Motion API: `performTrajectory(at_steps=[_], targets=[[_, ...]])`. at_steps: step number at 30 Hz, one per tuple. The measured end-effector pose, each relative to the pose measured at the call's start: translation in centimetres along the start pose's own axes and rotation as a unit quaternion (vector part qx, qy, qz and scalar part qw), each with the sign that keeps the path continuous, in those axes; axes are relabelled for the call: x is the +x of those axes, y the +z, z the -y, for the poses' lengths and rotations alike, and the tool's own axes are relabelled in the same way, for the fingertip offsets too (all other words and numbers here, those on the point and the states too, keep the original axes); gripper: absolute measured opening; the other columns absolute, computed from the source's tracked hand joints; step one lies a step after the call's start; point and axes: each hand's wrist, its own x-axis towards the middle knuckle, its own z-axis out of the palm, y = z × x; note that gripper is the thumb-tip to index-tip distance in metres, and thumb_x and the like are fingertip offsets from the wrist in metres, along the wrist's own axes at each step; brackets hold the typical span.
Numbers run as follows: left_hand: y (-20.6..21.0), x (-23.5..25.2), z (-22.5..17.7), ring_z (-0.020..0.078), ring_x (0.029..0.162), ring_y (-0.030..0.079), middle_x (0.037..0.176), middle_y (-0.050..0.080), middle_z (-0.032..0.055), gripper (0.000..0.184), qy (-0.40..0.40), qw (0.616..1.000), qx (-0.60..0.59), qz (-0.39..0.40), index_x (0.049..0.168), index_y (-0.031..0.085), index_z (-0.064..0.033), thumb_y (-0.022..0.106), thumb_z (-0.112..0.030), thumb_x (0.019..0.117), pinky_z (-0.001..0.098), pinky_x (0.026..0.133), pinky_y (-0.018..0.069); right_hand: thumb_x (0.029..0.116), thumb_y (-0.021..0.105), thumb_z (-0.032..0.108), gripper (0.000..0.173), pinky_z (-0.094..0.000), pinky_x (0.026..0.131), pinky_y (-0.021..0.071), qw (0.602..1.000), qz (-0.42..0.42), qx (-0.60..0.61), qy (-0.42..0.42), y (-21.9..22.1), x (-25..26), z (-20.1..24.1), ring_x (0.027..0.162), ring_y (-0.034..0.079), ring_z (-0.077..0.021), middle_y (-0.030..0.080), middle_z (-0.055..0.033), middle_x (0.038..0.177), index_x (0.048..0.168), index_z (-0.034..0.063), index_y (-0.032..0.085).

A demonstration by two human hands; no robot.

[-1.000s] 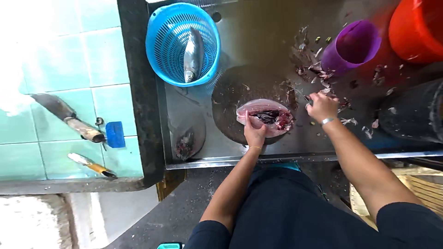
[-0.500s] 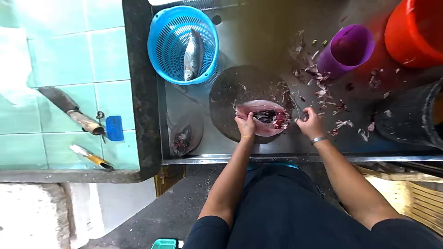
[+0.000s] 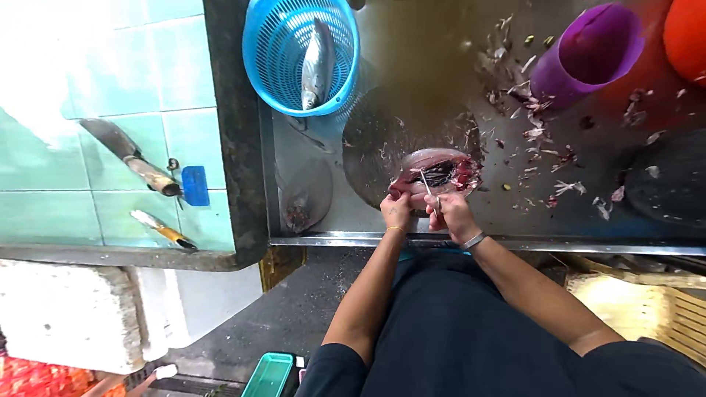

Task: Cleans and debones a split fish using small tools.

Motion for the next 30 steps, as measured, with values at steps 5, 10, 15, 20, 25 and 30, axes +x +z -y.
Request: performTrajectory(at_steps=[5,10,15,20,25,30], targets=[[0.0,0.1,0.0,0.0217,0.074,0.073,0.085,0.073,0.0139,0.016,-0.001,1.0,-0.02,0.022,0.1,0.067,0.0043,0.071,-0.01,0.0939,0.0407,0.071,0.0635,0.0991,0.051,0.066,0.055,-0.0266,0.045,0.0489,0.989,-0.011,0.073,0.131,-0.6,1.8,-0.7,0.043,0.051,-0.0079,0.053,0.0038,0.055,0.085,0.0137,0.063],[0.1,0.1,-0.3,0.0199,0.072,0.071,0.082,0.071,0.0123,0.014,0.008,0.999,0.011,0.029,0.098,0.067,0.0028,0.07,-0.011,0.0937,0.0395,0.069,0.0608,0.1019,0.049,0.062,0.055,-0.0261,0.045,0.0506,0.993,-0.011,0.058,0.103,-0.1,1.7,-1.2,0.045,0.055,-0.0082,0.058,0.0024,0.057,0.086,0.0117,0.065],[0.0,0.1,-0.1,0.0202,0.074,0.072,0.082,0.073,0.0122,0.016,0.005,0.999,0.035,0.039,0.095,0.068,0.0022,0.074,-0.011,0.0888,0.041,0.072,0.0613,0.0962,0.039,0.078,0.068,-0.0261,0.045,0.0486,0.987,0.028,0.076,0.138,-0.7,1.0,-0.2,0.046,0.054,-0.008,0.059,0.0028,0.059,0.089,0.0152,0.064],[0.2,0.4,-0.7,0.022,0.079,0.073,0.087,0.073,0.0131,0.017,0.002,0.997,0.06,0.041,0.098,0.07,0.0021,0.075,-0.01,0.0876,0.0442,0.077,0.0612,0.1074,0.041,0.055,0.054,-0.0303,0.048,0.0544,0.992,-0.021,0.096,0.083,-1.0,1.3,1.5,0.047,0.058,-0.0112,0.06,0.0014,0.058,0.086,0.0109,0.064],[0.5,0.1,-0.5,0.0226,0.08,0.073,0.087,0.074,0.0117,0.024,0.001,0.993,0.111,0.026,0.096,0.072,-0.001,0.081,-0.019,0.0834,0.0472,0.078,0.0607,0.0932,0.049,0.078,0.063,-0.0295,0.05,0.052,0.983,-0.019,0.122,0.133,-1.9,1.2,-0.7,0.048,0.056,-0.009,0.056,0.0039,0.057,0.084,0.0169,0.064],[0.6,0.1,-0.3,0.0228,0.081,0.073,0.086,0.075,0.0104,0.025,0.012,0.989,0.147,0.021,0.095,0.073,-0.0034,0.082,-0.022,0.0808,0.0499,0.078,0.0602,0.0944,0.044,0.078,0.063,-0.0235,0.042,0.0449,0.975,0.007,0.15,0.166,-1.6,1.2,-0.6,0.043,0.049,-0.0051,0.052,0.0067,0.056,0.083,0.0185,0.062]])
